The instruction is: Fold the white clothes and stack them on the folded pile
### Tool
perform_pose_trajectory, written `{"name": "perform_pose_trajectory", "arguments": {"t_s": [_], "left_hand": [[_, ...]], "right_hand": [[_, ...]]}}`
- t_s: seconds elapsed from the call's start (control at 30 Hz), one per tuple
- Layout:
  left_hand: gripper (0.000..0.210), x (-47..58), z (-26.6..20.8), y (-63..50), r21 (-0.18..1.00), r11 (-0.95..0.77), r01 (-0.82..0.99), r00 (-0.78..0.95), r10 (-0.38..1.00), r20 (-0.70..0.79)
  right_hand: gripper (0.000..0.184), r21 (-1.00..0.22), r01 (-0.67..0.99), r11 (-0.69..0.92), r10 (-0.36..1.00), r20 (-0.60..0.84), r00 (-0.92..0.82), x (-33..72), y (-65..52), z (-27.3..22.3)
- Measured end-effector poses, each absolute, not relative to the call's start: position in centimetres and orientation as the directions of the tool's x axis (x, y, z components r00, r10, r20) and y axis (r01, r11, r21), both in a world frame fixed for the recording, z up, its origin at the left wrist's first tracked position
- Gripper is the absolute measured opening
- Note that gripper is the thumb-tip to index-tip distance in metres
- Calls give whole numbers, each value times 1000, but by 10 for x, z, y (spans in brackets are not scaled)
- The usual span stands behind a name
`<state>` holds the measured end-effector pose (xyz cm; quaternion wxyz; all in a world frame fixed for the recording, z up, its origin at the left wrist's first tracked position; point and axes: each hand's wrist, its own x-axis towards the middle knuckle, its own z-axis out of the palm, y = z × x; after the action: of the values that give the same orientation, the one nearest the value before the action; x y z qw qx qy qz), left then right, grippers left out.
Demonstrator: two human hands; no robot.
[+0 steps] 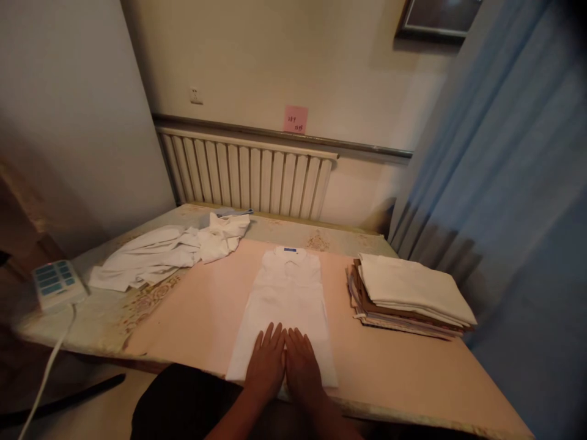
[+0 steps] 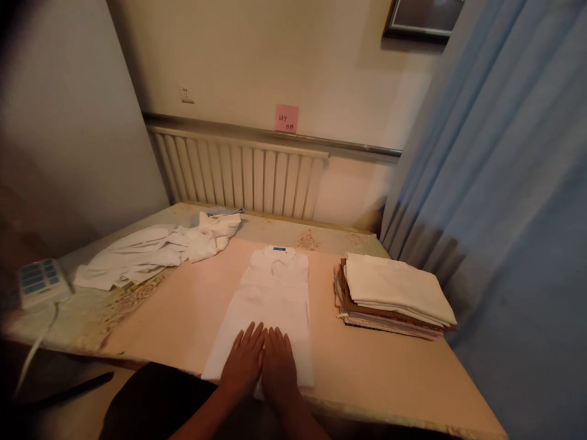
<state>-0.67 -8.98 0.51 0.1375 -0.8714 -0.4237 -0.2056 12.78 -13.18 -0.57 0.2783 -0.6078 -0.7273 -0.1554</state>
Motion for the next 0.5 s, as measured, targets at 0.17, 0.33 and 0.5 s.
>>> {"name": "perform_pose_trajectory", "arguments": {"t_s": [0.17, 0.33, 0.5], "left_hand": [[50, -9, 4, -90, -57, -608, 792, 558, 683, 471], [50, -13, 4, -90, -50, -610, 791, 556, 682, 475], [52, -25, 8, -88, -20, -608, 794, 556, 712, 430]], "right_hand": [[43, -77, 971, 225, 819, 555, -146, 135, -140, -2], [42, -83, 981, 177, 839, 534, -106, 145, -150, -2], [45, -102, 982, 162, 827, 556, -79, 159, -159, -7]]}}
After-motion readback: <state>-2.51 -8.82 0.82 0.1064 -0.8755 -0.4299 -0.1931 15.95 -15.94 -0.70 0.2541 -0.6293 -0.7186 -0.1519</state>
